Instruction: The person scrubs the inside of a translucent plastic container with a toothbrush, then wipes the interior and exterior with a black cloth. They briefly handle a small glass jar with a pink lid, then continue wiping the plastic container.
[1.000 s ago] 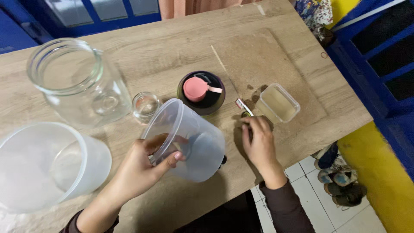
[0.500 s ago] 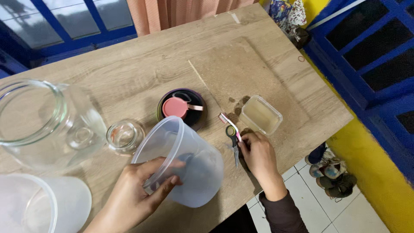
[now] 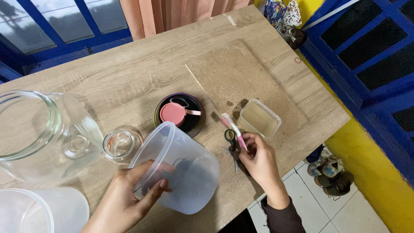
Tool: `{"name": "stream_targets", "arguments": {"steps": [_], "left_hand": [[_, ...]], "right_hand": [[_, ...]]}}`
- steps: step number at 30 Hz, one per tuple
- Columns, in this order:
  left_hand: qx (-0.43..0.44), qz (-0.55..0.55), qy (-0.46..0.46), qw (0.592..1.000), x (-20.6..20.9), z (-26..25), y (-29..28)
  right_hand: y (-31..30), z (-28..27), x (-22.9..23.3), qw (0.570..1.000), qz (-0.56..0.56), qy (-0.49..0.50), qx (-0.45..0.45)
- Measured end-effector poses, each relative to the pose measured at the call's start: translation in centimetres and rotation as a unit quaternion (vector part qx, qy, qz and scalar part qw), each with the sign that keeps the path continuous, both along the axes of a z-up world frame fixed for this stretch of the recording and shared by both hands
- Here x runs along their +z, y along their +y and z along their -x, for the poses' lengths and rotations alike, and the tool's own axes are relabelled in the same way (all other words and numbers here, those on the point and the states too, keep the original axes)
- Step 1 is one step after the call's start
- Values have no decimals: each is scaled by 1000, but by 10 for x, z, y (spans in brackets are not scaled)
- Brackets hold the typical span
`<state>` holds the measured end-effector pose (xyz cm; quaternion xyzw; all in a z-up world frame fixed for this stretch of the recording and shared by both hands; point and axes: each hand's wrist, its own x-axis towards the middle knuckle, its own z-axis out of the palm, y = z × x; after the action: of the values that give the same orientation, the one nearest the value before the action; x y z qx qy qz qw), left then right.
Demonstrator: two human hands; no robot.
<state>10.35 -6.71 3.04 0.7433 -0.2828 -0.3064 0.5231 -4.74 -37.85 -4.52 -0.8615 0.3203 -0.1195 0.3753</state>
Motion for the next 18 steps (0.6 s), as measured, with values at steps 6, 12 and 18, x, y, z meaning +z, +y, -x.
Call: {"name": "stream_targets", "arguments": {"steps": [6,12,18], "left_hand": [[-25,96,8,995,-6,-13,8],[34,-22,-12,999,-8,-28,4],[-4,12,-171,985,-4,-31,7]], "right_hand": [[6,13,16,971,-36,-170,167],[31,11,43,943,-166,-196,210],[61,-8,63,922,166,-152,316]]}}
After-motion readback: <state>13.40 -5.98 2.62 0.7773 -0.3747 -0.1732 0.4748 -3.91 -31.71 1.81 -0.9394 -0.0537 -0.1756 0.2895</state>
